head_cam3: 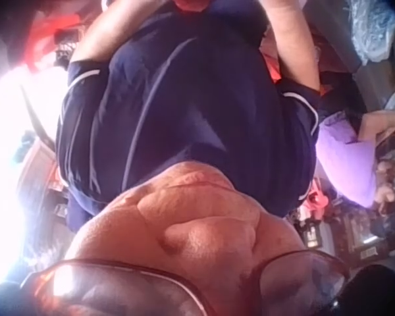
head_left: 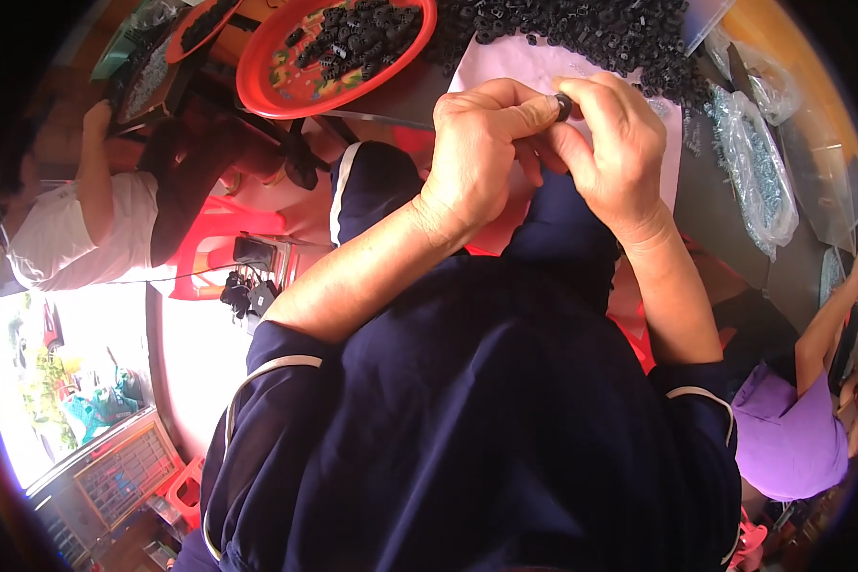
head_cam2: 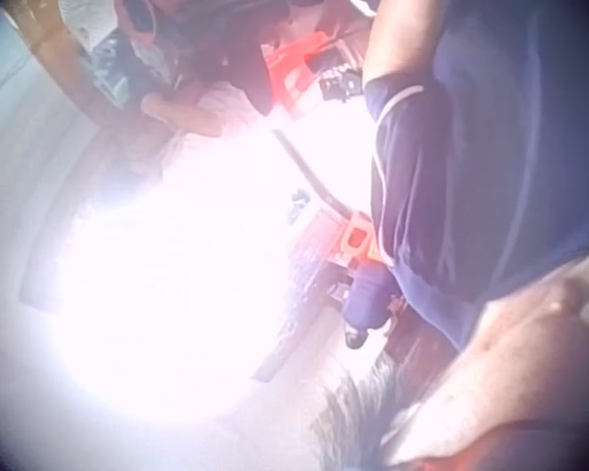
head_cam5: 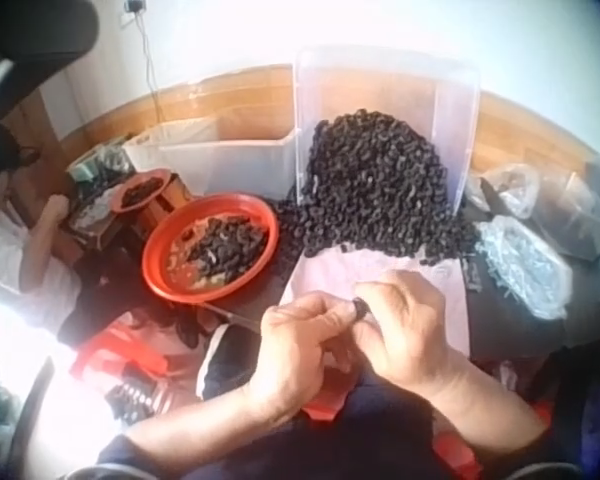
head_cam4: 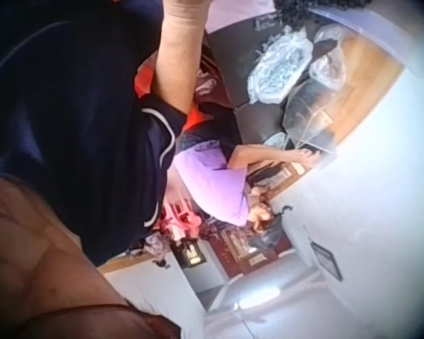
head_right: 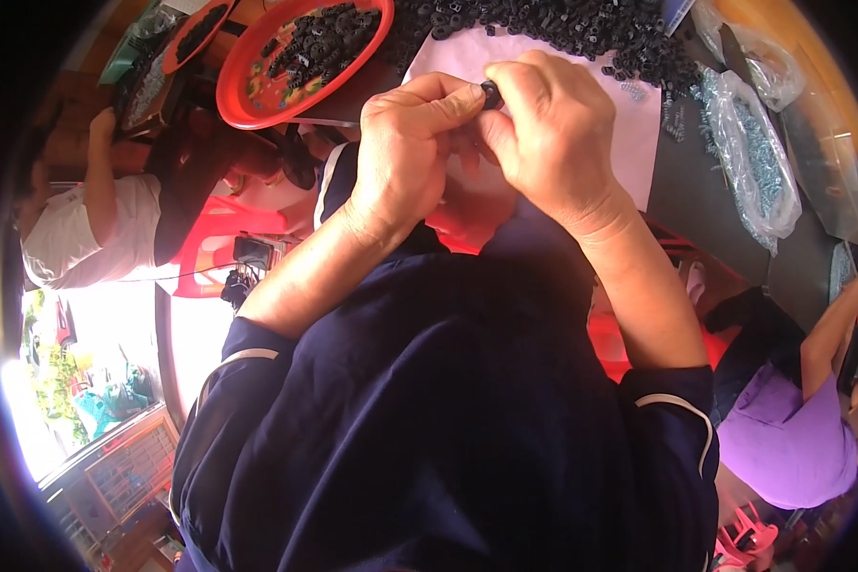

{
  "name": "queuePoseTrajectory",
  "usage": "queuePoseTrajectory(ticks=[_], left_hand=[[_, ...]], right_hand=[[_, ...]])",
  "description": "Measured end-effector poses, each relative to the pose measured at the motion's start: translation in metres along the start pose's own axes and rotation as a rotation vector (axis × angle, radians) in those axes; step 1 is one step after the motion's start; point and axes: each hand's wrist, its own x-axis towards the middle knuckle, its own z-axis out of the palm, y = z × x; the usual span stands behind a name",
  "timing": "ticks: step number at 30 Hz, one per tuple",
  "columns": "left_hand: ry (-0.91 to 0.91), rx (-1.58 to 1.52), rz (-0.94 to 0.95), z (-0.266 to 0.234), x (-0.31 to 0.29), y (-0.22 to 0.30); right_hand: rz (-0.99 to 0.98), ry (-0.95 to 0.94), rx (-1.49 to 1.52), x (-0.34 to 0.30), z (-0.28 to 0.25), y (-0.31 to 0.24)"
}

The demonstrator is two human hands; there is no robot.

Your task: The person assembles small components by picking up black plastic pieces and metal pins, then inserting the pins into the plastic pieces by hand.

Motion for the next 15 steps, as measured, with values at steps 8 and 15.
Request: queuePoseTrajectory(ticks=[8, 15], left_hand=[[-0.018, -0.114, -0.079, -0.002, -0.011, 0.014], [-0.031, 0.146, -0.071, -0.006, -0.011, 0.011]], right_hand=[[-0.072, 0.063, 0.109, 0.003, 0.001, -0.003], [-0.015, 0.107, 0.119, -0.009, 0.017, -0.011]])
